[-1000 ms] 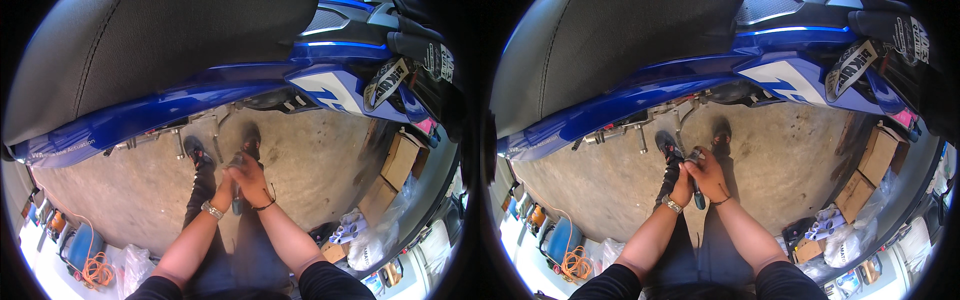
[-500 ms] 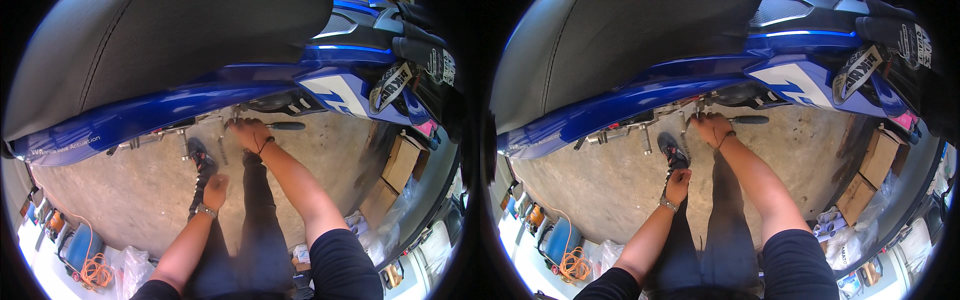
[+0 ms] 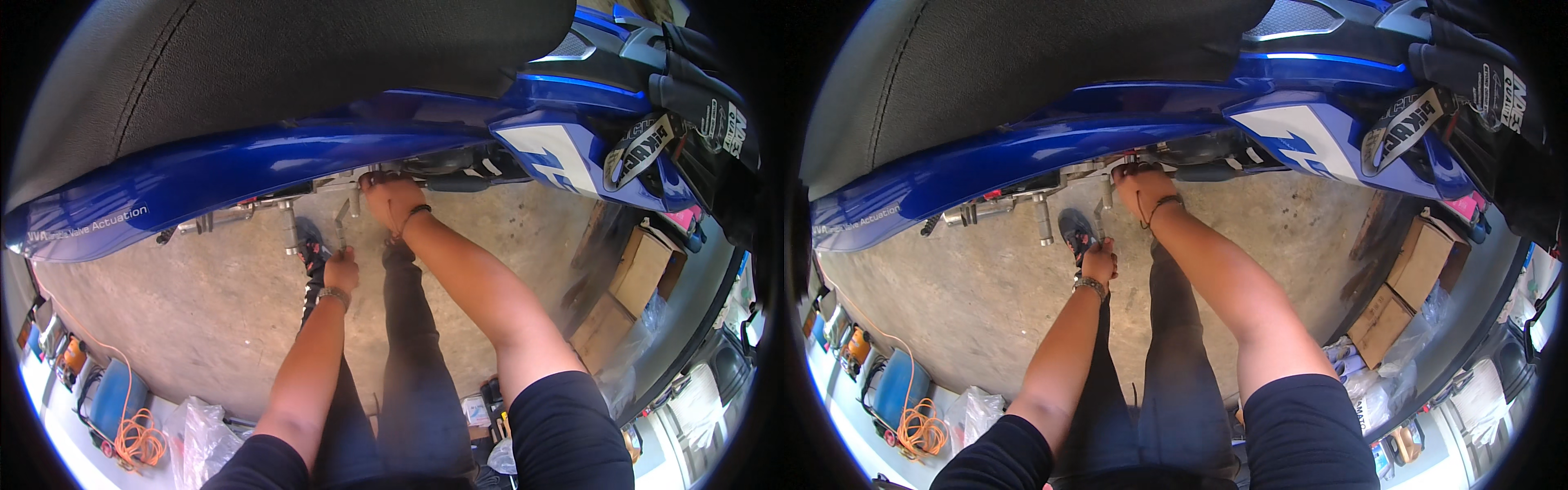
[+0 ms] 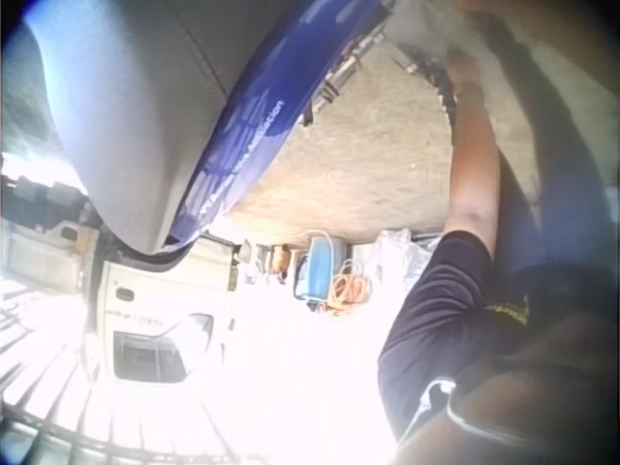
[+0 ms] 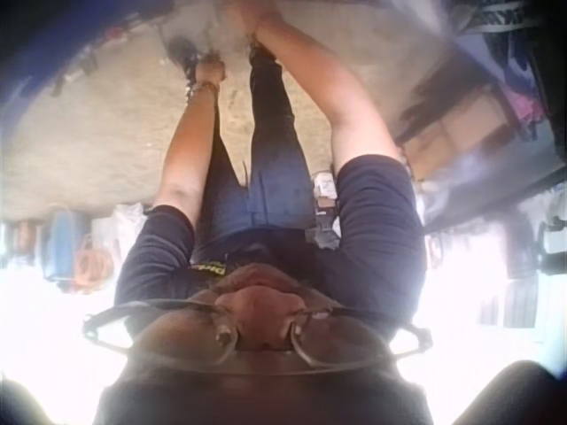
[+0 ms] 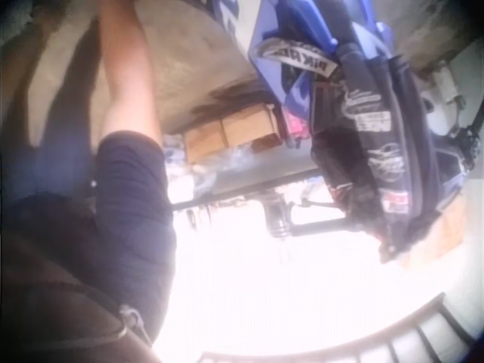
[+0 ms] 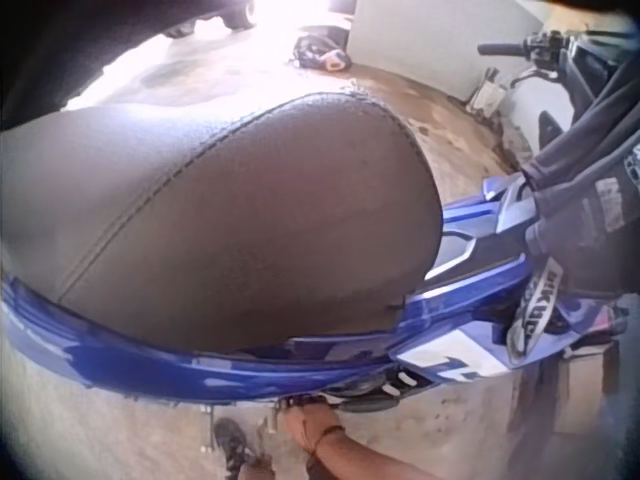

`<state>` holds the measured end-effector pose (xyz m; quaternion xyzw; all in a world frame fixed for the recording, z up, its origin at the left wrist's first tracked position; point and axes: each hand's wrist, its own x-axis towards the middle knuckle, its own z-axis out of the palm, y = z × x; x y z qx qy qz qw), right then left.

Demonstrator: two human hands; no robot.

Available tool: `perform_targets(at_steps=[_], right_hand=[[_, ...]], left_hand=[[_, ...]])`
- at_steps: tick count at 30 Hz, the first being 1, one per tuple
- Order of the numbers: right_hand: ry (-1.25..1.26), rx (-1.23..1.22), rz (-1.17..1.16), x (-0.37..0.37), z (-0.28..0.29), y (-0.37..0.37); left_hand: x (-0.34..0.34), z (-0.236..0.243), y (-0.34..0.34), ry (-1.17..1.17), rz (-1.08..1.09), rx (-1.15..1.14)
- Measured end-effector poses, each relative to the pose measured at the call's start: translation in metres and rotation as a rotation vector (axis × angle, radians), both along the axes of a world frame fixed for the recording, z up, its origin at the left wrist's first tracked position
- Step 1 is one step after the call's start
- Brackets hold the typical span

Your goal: The person selects a socket and wrench from a tool chest, then walks through a garage to a blue motorcycle. They use the tools to loosen and remove a bolt from the motorcycle's undercarriage, then place the bolt on a nearby workbench.

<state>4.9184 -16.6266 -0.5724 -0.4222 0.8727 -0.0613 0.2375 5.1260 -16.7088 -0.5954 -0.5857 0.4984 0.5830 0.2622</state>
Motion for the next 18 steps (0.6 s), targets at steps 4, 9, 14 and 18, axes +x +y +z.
perform_targets(at_steps=[4,9,14,18], right_hand=[[0.054,0.011,-0.014,0.003,0.005,0.009],[0.128,-0.025,0.008,-0.004,0.005,0.021],[0.132,-0.060,0.056,-0.010,0.022,0.032],[0.206,-0.145,0.139,-0.009,0.041,0.050]], left_hand=[[0.026,-0.019,-0.015,0.110,-0.306,-0.122],[-0.001,0.029,-0.009,0.186,-0.391,-0.014],[0.007,0.021,-0.005,0.213,-0.403,-0.042],[0.013,0.022,-0.010,0.217,-0.514,-0.128]])
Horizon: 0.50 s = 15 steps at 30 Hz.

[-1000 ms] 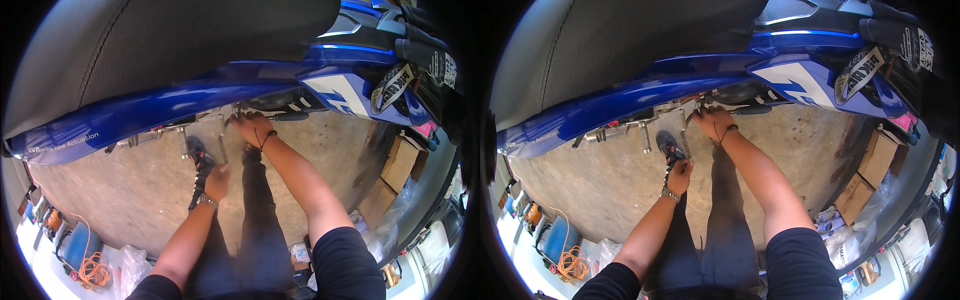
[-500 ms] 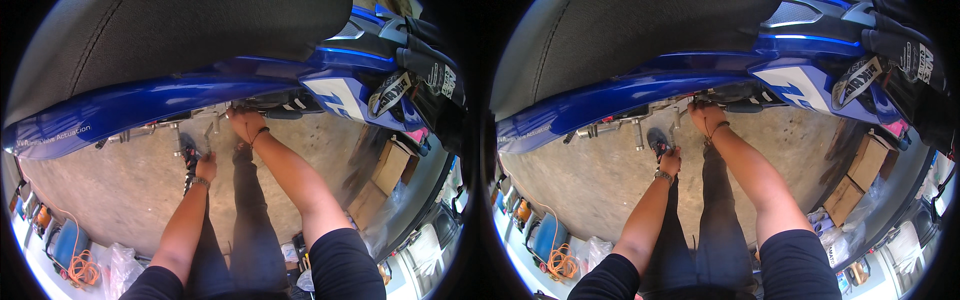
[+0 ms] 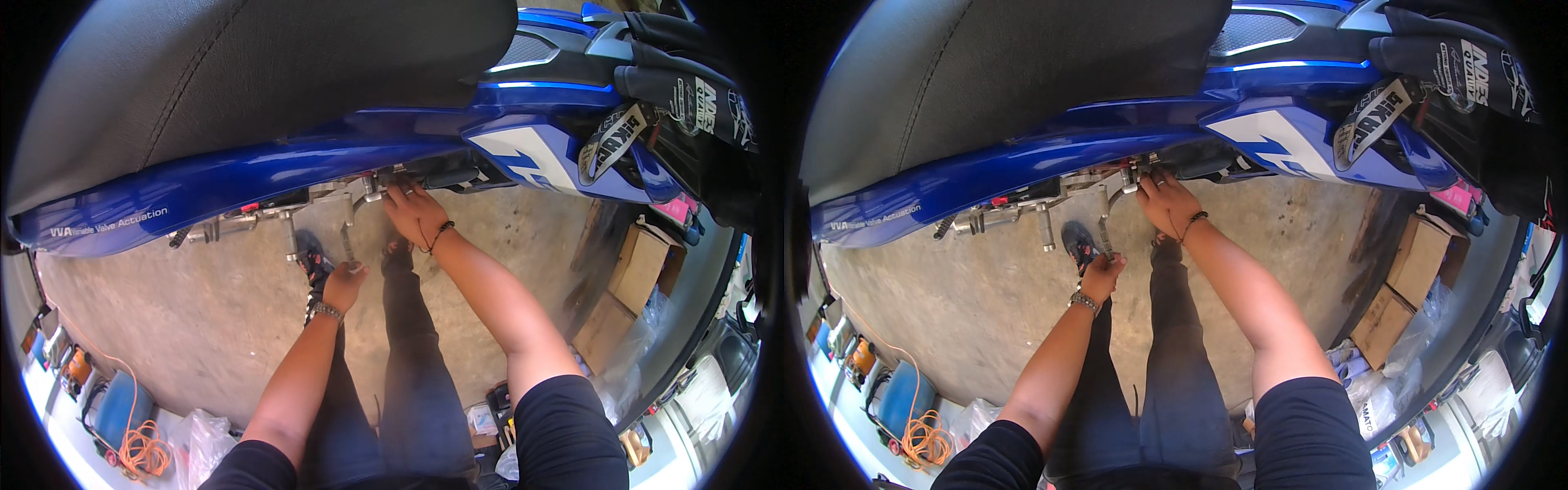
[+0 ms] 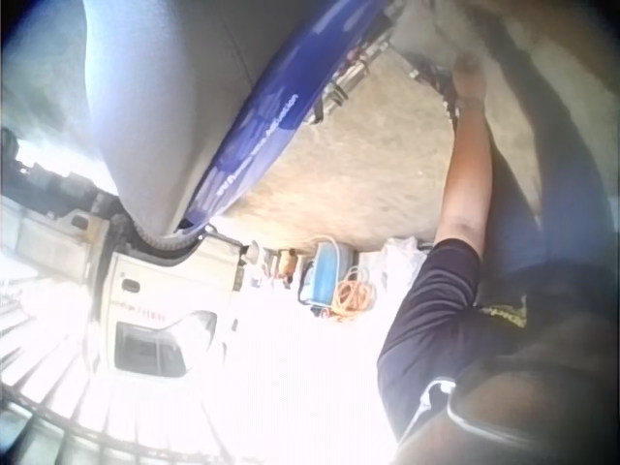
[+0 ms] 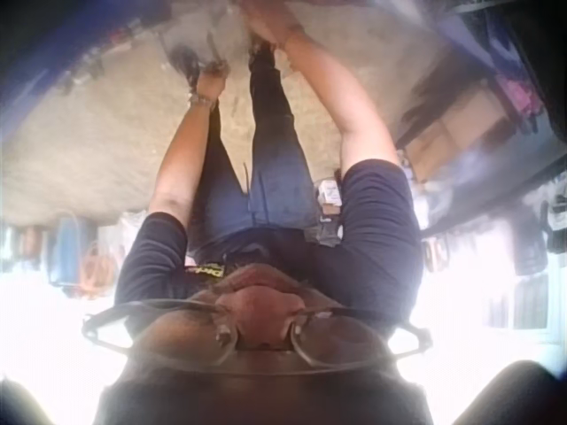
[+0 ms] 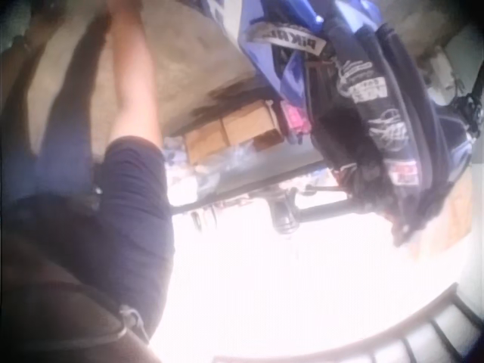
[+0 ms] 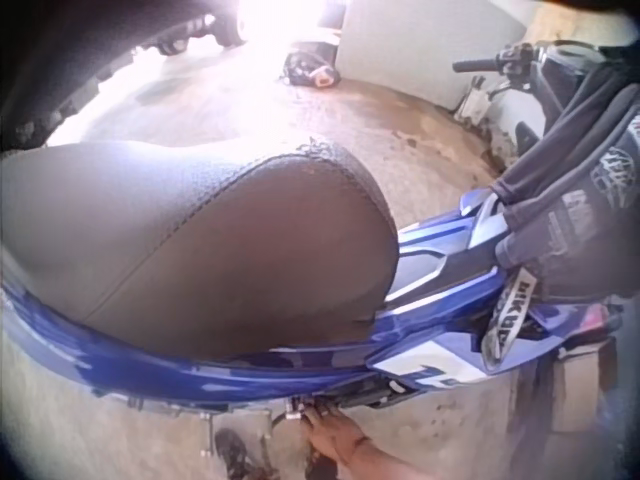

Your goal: The person selects a socket and wrench from a tool chest, then walks through a garage to a blue motorcycle. They use the tools to loosen and remove a bolt from the motorcycle's undercarriage, then place the bolt on a nearby workbench.

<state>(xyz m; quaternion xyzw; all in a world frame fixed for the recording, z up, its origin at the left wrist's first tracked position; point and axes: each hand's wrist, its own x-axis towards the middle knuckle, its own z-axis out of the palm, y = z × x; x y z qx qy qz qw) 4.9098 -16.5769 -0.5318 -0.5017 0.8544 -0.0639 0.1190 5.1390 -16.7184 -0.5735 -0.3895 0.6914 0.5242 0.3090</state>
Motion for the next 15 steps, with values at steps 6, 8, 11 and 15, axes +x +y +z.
perform_targets(at_steps=[6,8,11,15], right_hand=[[-0.021,-0.116,-0.022,-0.008,0.032,0.019],[-0.106,-0.172,-0.161,0.005,0.043,0.036],[-0.390,-0.354,-0.455,0.057,0.086,0.043],[-0.718,-0.629,-0.464,0.089,0.208,0.044]], left_hand=[[0.048,-0.029,-0.007,0.156,-0.013,0.039],[0.028,0.011,0.003,0.044,0.206,0.278],[-0.002,0.116,0.009,0.050,0.553,0.705],[-0.035,0.247,0.020,0.236,0.739,1.020]])
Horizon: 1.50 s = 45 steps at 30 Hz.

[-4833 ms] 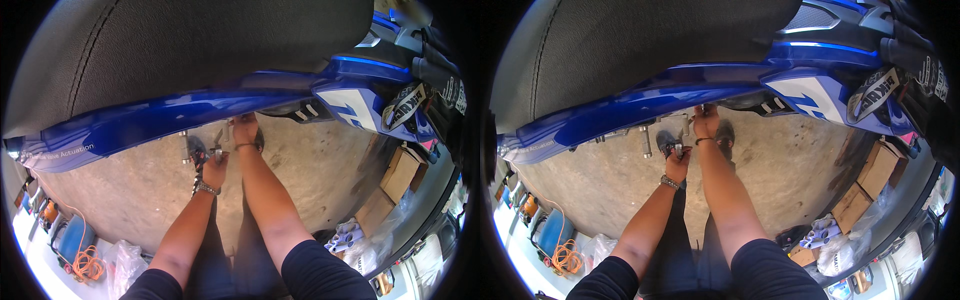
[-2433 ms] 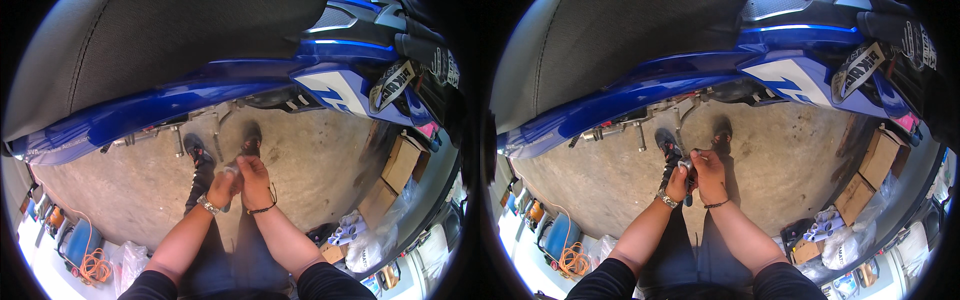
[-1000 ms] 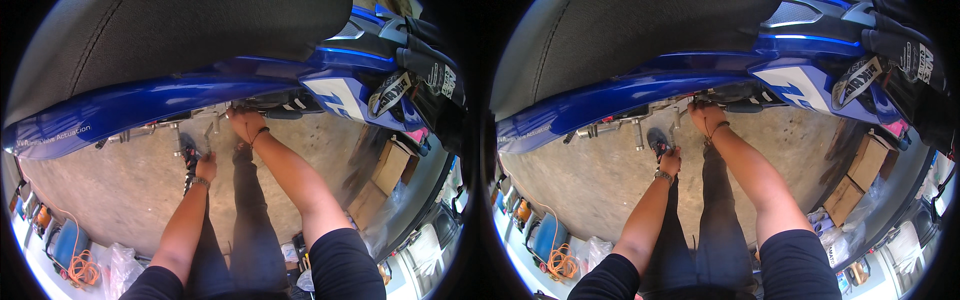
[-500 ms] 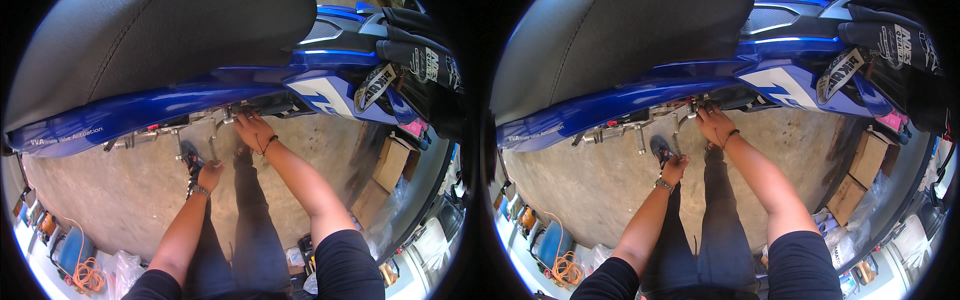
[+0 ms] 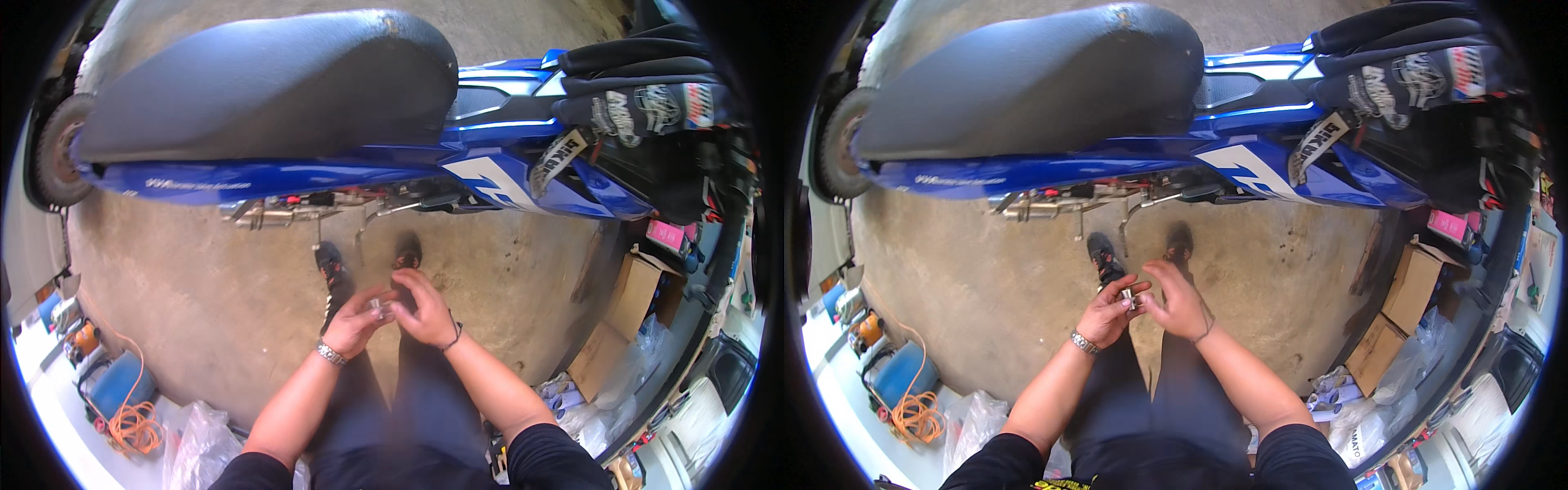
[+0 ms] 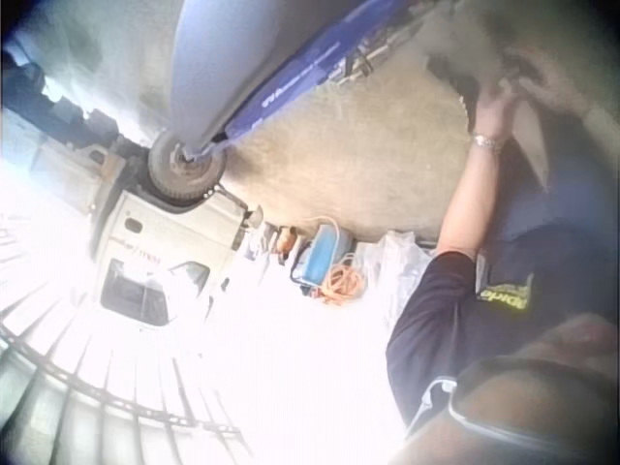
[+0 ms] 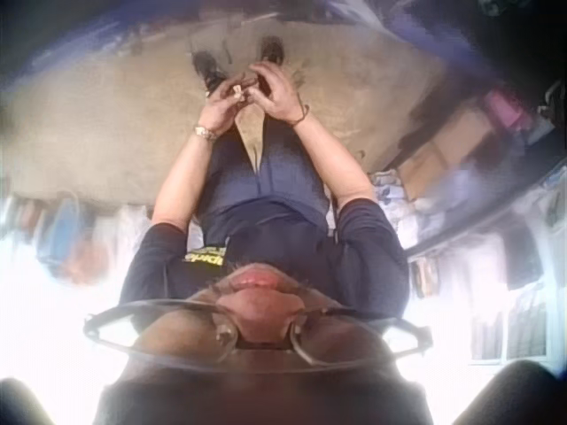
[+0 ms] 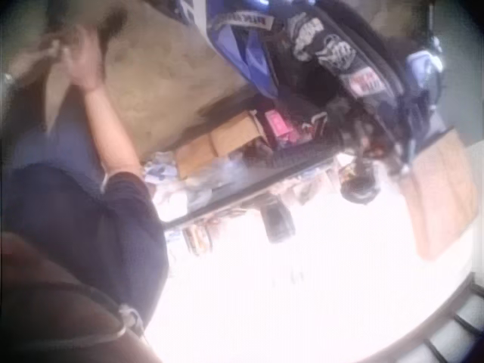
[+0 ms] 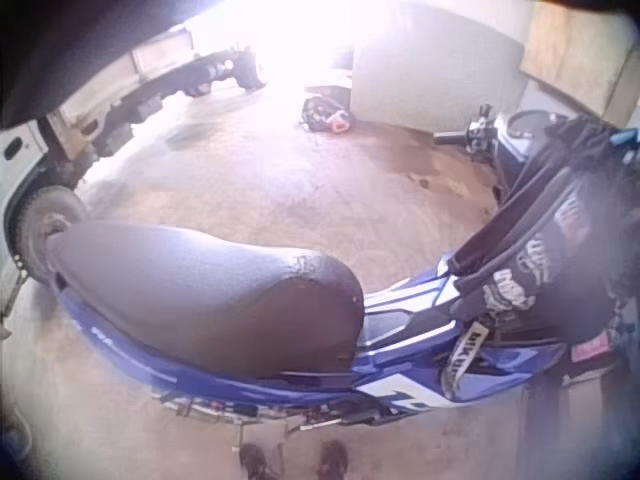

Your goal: The person selects a socket and wrench from a tool chest, then walks through a garage to a blue motorcycle. They use the tools to loosen and remove a bolt from the motorcycle's undercarriage, then place the bolt on a nearby workbench.

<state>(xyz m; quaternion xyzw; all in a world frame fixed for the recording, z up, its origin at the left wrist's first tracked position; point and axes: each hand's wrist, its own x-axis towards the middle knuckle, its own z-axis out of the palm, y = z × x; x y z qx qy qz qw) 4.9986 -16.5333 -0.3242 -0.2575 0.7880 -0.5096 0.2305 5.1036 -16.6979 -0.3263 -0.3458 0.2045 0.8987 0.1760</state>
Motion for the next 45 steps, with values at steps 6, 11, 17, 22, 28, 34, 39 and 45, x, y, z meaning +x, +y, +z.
perform_targets(at_steps=[6,11,17,22,28,34,39,45], right_hand=[[0.114,-0.197,0.061,-0.006,0.184,0.031],[0.362,-0.180,0.073,0.025,0.280,0.085],[0.257,-0.082,-0.194,0.136,0.312,0.171],[0.262,0.062,-0.269,0.206,0.327,0.252],[0.105,0.344,-0.742,0.230,0.295,0.389],[0.360,0.555,-1.349,0.256,0.264,0.614],[0.361,0.811,-1.680,0.260,0.285,0.801],[-0.089,0.976,-1.626,0.262,0.285,0.906]], left_hand=[[-0.023,0.188,0.031,0.312,-0.068,-0.188],[0.002,0.284,0.069,0.448,-0.254,-0.154],[0.060,0.296,0.154,0.243,-0.491,-0.043],[0.111,0.285,0.217,0.257,-0.713,0.006],[0.132,0.257,0.273,0.169,-0.832,-0.402],[0.115,0.244,0.362,0.094,-0.937,-0.575],[0.062,0.210,0.487,0.134,-1.085,-0.761],[-0.004,0.207,0.643,0.397,-1.277,-0.823]])
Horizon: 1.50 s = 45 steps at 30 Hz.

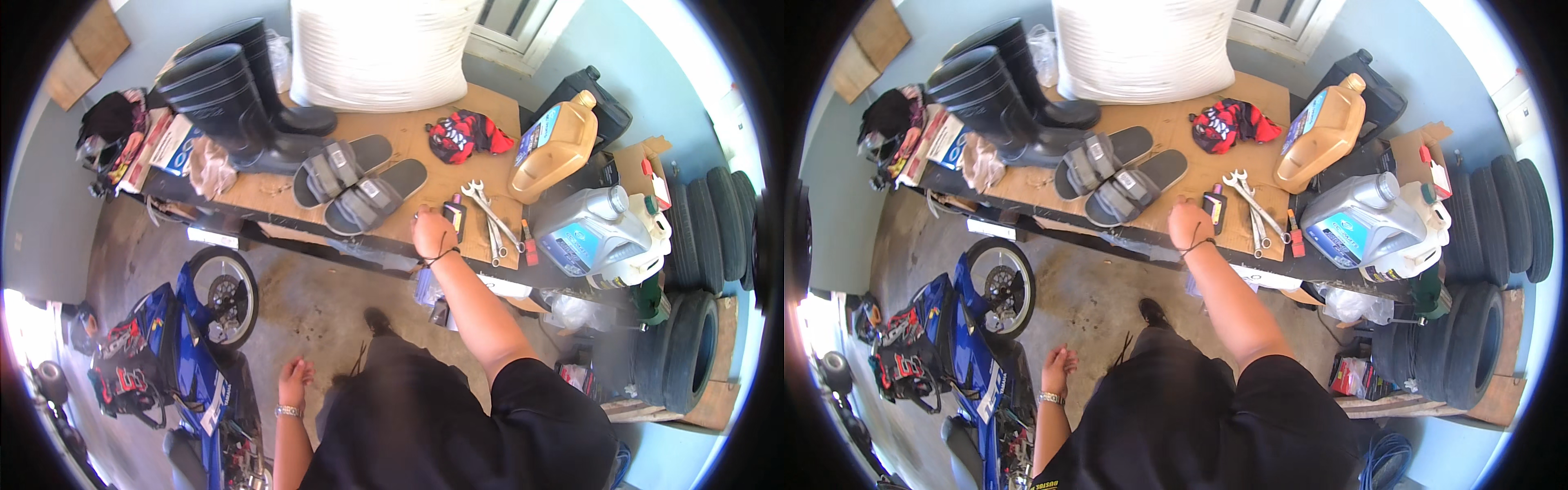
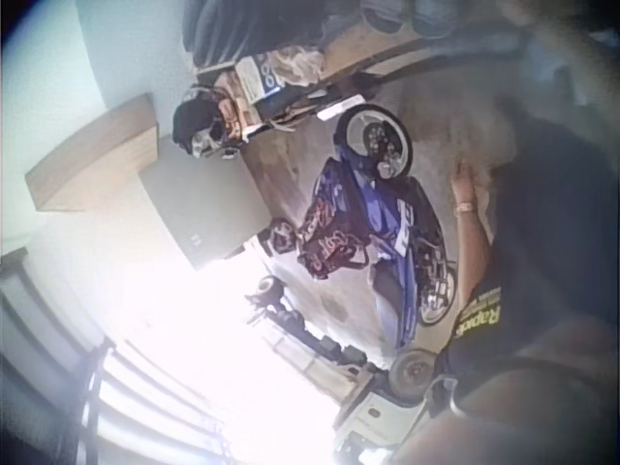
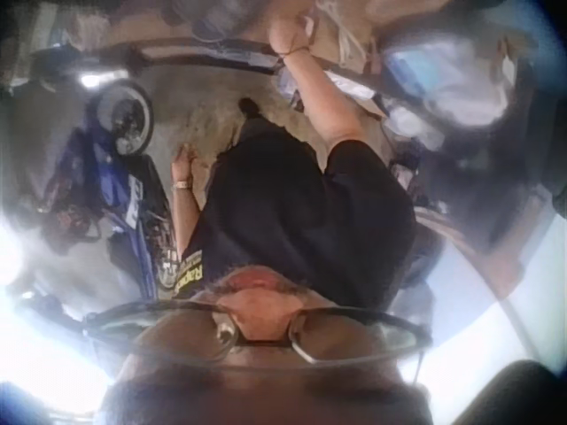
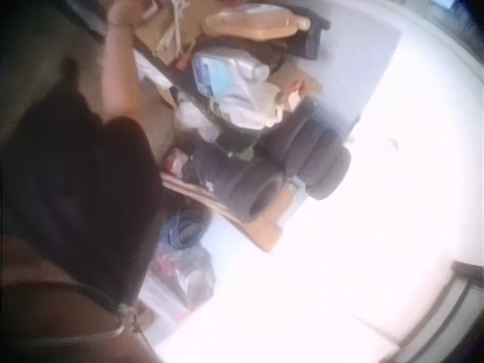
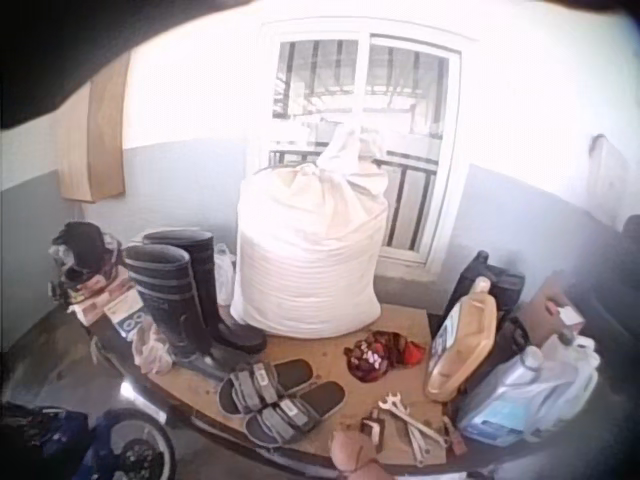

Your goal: The person selects a socket and wrench from a tool chest, then walks through a garage to a blue motorcycle. They use the tools to loosen and remove a bolt from the motorcycle's undercarriage, then place the bolt on a nearby workbench.

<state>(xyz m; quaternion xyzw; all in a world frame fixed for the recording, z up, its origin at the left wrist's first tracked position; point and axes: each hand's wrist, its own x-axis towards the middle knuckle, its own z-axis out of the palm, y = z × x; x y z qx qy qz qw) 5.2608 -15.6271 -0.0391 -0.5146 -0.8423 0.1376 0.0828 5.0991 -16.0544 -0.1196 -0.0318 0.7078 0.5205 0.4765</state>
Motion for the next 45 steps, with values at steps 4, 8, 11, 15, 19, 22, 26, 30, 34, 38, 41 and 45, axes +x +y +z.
perform_targets(at_steps=[4,8,11,15,19,22,26,30,34,38,41,45], right_hand=[[0.158,0.105,-0.085,0.011,0.022,-0.007],[0.370,0.264,-0.296,0.061,0.040,0.010],[-0.069,0.332,-0.315,0.126,0.022,0.038],[-0.138,0.147,-0.263,0.167,0.007,0.051],[-0.022,0.209,-0.268,0.173,0.008,0.053],[-0.081,0.351,-0.282,0.158,0.010,0.039],[-0.141,0.146,-0.359,0.157,0.003,0.018],[-0.099,0.016,-0.253,0.159,0.025,0.026],[0.247,-0.023,-0.279,0.172,0.025,0.041],[0.608,0.191,-0.224,0.139,0.058,0.003],[0.719,0.096,0.060,0.103,0.082,-0.045],[0.490,-0.290,0.670,0.035,0.077,-0.087]], left_hand=[[-0.027,0.021,0.066,0.044,-0.146,0.019],[-0.039,0.027,0.079,0.055,-0.262,-0.072],[-0.043,0.024,0.088,0.020,-0.355,-0.124],[-0.043,0.011,0.109,0.008,-0.433,-0.093],[-0.033,0.016,0.147,0.044,-0.502,-0.071],[-0.024,0.019,0.164,0.078,-0.576,-0.050],[-0.008,0.023,0.176,0.103,-0.627,-0.034],[0.009,0.022,0.179,0.081,-0.649,-0.057],[0.016,0.021,0.178,0.097,-0.622,-0.041],[0.008,0.032,0.153,0.365,-0.564,-0.025],[0.024,0.069,0.134,0.662,-0.433,0.001],[0.038,0.161,0.118,1.357,-0.373,0.022]])
